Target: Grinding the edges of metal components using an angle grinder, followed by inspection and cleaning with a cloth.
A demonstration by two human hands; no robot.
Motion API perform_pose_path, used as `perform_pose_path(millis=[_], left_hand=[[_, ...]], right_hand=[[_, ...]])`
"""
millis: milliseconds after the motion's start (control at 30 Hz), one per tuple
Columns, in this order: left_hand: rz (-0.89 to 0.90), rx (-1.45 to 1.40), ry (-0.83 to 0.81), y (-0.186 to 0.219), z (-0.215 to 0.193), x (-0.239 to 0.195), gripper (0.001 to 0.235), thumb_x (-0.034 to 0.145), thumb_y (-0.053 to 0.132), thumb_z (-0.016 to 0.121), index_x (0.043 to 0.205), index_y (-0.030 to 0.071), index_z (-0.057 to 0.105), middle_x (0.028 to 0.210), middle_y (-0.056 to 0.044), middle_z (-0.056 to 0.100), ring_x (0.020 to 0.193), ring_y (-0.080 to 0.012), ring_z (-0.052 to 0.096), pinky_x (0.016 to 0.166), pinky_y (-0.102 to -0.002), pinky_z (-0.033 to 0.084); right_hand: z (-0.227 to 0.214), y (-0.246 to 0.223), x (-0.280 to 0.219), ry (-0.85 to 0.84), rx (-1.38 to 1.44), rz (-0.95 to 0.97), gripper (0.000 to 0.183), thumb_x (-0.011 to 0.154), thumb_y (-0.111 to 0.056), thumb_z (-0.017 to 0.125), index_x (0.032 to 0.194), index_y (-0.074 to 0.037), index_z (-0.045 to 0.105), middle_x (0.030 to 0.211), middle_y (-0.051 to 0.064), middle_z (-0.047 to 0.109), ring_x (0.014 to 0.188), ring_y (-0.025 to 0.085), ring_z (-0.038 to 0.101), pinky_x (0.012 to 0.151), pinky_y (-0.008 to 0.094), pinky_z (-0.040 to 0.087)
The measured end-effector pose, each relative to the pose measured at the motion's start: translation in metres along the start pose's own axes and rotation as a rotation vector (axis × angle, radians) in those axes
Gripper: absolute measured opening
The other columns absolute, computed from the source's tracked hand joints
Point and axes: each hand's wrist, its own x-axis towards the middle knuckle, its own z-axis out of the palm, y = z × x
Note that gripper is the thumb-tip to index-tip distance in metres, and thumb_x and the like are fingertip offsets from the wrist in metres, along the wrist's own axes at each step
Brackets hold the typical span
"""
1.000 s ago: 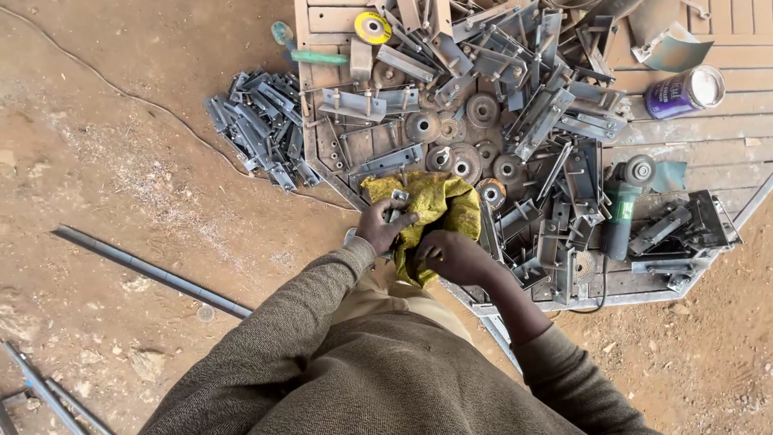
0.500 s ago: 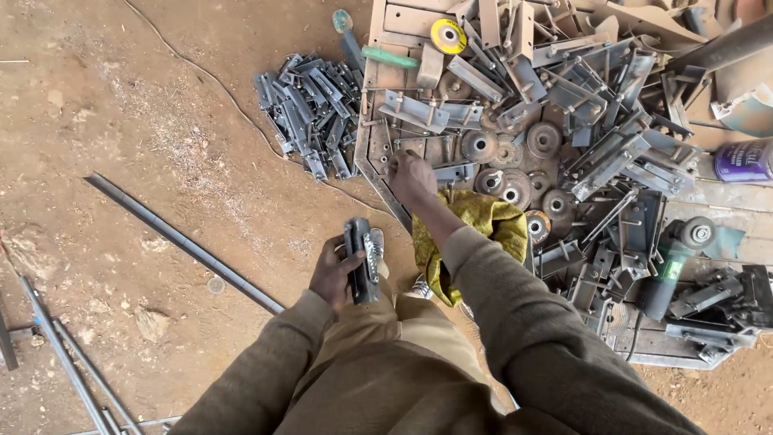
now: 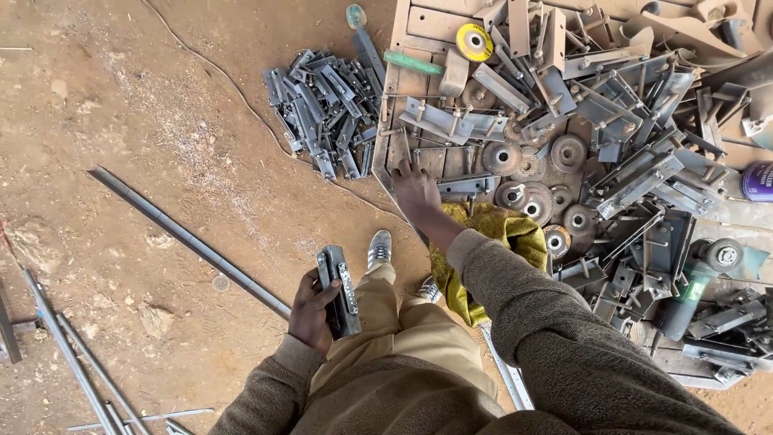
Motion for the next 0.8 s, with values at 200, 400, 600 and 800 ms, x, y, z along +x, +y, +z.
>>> perform_pose_path(millis=[200,400,600,800], left_hand=[[-0.033,-0.087,-0.059,0.033,0.034,-0.018,0.035,0.095,0.011,0.065,0.128,0.006,0.054,0.091,-0.005,0.058,0.08,-0.0202,0.058,0.069,-0.035,0.05],[-0.055,-0.042,-0.078,0.04,0.049,-0.002,0.038,0.096,0.024,0.062,0.129,0.008,0.053,0.09,-0.006,0.054,0.081,-0.0235,0.058,0.067,-0.037,0.05],[0.066,0.032,-0.093,0.051,0.063,-0.009,0.042,0.088,0.03,0.078,0.12,0.009,0.059,0.072,-0.007,0.052,0.063,-0.0201,0.058,0.053,-0.037,0.055],[0.125,0.155,-0.092,0.056,0.062,-0.011,0.069,0.081,0.037,0.078,0.136,0.014,0.044,0.103,-0.017,0.048,0.087,-0.0242,0.049,0.063,-0.044,0.057]], right_hand=[[-0.019,0.006,0.002,0.153,-0.194,-0.113,0.003,0.08,-0.017,0.062,0.078,-0.018,0.06,0.075,0.002,0.056,0.07,0.021,0.064,0.054,0.03,0.051],[-0.053,0.006,0.006,0.096,-0.107,-0.066,0.009,0.082,-0.018,0.058,0.085,-0.01,0.058,0.077,0.005,0.057,0.072,0.024,0.066,0.057,0.034,0.054],[-0.066,0.004,0.005,-0.115,0.078,-0.05,0.014,0.083,-0.014,0.061,0.095,-0.006,0.06,0.086,0.009,0.06,0.078,0.028,0.07,0.061,0.037,0.058],[-0.108,0.011,0.014,-0.279,1.071,0.543,0.018,0.083,-0.026,0.071,0.1,-0.023,0.067,0.086,-0.001,0.07,0.084,0.017,0.073,0.073,0.03,0.055]])
